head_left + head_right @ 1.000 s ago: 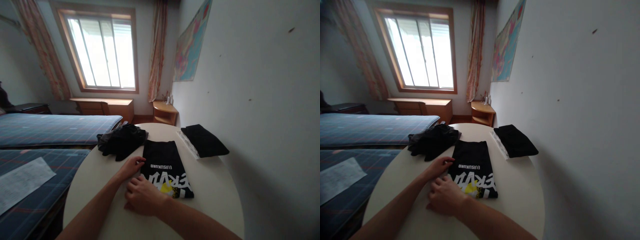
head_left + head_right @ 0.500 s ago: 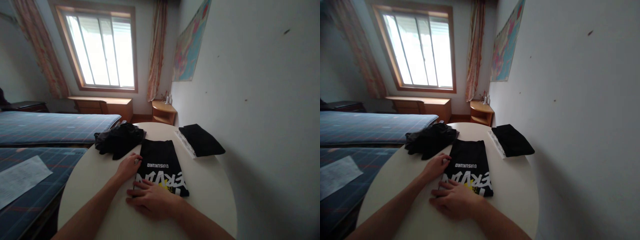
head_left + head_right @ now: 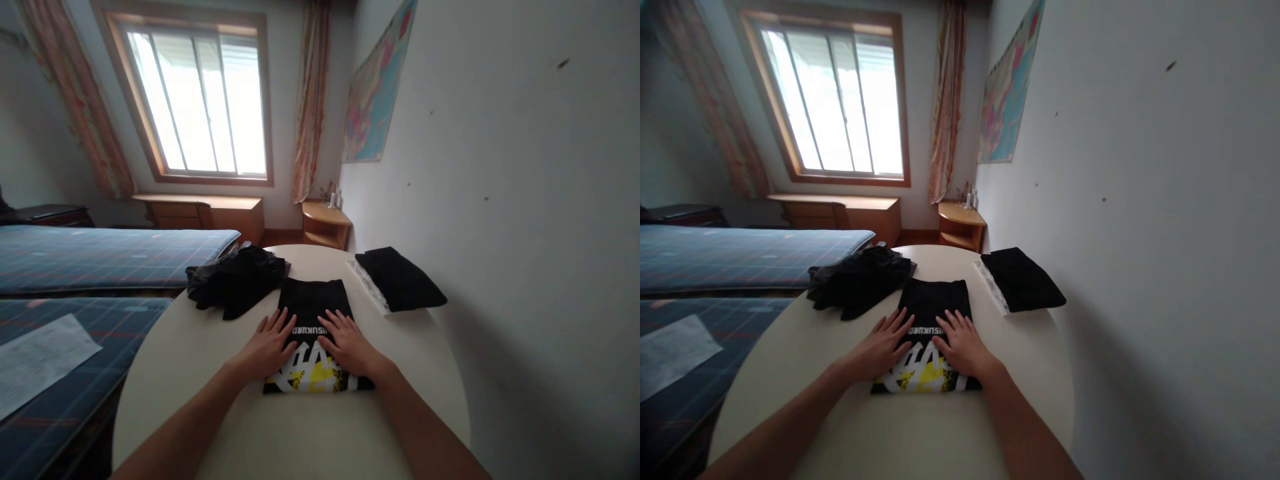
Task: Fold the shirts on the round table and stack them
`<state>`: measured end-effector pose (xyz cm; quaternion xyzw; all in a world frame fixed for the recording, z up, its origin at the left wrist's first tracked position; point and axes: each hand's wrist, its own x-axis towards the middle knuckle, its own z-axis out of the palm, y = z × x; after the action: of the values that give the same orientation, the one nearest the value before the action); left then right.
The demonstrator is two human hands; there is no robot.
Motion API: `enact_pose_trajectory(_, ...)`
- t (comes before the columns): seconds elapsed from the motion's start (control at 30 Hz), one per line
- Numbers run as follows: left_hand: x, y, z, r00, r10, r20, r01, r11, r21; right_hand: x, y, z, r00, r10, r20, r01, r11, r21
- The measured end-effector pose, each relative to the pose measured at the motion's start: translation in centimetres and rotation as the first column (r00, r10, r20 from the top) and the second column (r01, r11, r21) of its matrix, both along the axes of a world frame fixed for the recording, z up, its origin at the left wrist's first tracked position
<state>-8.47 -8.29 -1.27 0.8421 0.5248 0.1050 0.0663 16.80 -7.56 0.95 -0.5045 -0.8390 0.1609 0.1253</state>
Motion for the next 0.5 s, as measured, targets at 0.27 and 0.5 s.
enact_pose_trajectory(0.27,-0.8,1.8,0.0,0.975,0.178,0.131,-0.195,0.973,0.124,0.9,1.3,-0.1,0.977,-0.21,-0.022,0.211,0.975,0.07)
enact_pose_trajectory(0.5,-1.0,2.9,-0.4,0.955,0.164,0.248,-0.202,0.97,0.134,1.2,1.5,-0.1,0.951,-0.308,0.034,0.304,0.949,0.082)
